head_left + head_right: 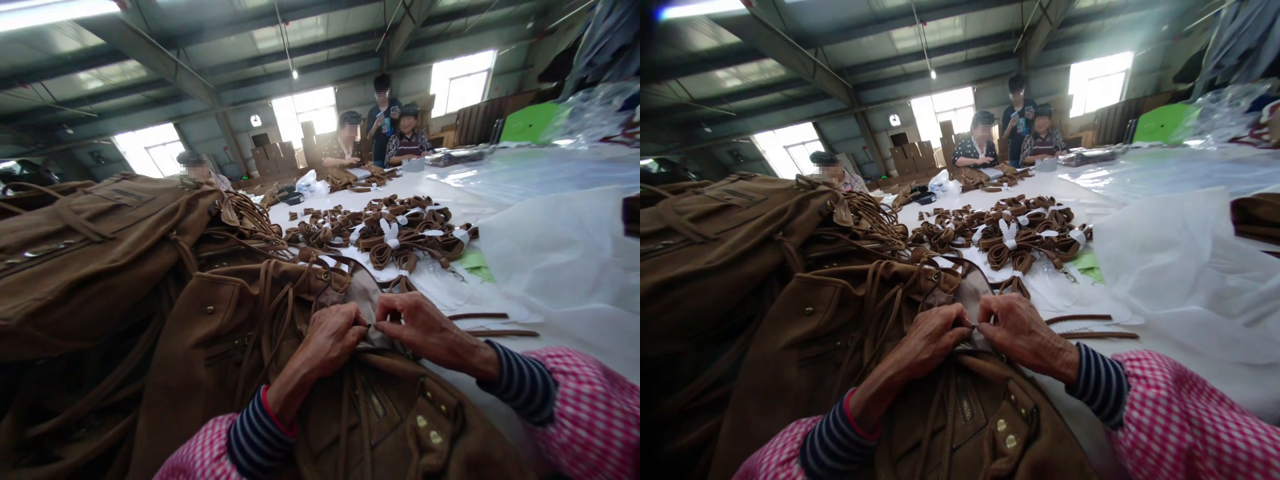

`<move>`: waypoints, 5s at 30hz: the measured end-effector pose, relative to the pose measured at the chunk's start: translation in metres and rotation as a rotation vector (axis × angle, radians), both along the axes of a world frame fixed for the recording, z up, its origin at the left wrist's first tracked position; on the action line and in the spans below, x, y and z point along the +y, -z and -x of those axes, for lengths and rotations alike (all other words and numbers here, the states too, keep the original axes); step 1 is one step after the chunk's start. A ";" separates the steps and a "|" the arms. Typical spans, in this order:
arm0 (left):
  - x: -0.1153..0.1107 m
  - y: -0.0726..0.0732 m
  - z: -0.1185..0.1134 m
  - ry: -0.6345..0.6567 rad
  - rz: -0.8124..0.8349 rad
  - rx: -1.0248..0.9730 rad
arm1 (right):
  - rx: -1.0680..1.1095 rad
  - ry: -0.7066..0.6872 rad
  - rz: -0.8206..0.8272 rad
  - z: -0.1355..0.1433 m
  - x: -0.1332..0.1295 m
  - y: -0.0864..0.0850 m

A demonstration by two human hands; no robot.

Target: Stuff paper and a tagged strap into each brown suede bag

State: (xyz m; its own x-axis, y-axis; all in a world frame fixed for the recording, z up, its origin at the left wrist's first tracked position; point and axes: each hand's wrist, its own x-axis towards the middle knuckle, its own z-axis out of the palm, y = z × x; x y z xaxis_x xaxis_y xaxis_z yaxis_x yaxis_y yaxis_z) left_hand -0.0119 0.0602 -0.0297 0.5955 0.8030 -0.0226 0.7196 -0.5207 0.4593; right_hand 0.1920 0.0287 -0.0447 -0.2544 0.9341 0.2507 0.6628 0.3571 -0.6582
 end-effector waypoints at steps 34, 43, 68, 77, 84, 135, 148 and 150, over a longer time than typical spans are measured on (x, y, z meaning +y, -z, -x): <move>0.004 -0.006 -0.005 -0.172 -0.007 -0.074 | -0.164 -0.119 0.050 -0.001 -0.006 -0.013; 0.006 -0.004 -0.005 -0.181 -0.021 -0.099 | -0.196 -0.042 0.014 0.007 -0.002 -0.010; 0.008 -0.007 -0.006 -0.185 0.044 -0.119 | 0.046 -0.094 0.229 0.009 0.023 0.002; 0.002 0.009 -0.004 -0.334 -0.027 0.020 | 0.404 -0.056 0.335 0.029 0.033 0.029; 0.002 0.002 -0.002 -0.340 -0.031 0.004 | 0.327 -0.159 0.179 0.037 0.035 0.018; 0.046 -0.020 0.033 0.001 -0.451 0.180 | 0.195 -0.103 -0.213 0.051 0.080 0.034; 0.057 -0.011 0.034 -0.087 -0.043 -0.336 | 0.352 -0.076 -0.054 0.050 0.079 0.022; 0.061 -0.007 0.035 -0.046 0.034 -0.404 | 0.413 -0.078 -0.028 0.049 0.080 0.023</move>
State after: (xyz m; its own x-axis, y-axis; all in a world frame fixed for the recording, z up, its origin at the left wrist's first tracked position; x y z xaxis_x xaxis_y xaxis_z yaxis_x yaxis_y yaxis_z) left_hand -0.0471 0.1217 -0.0229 0.5256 0.8318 0.1785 0.4998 -0.4717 0.7265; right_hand 0.1427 0.1088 -0.0678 -0.1966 0.9075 0.3712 0.3156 0.4171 -0.8523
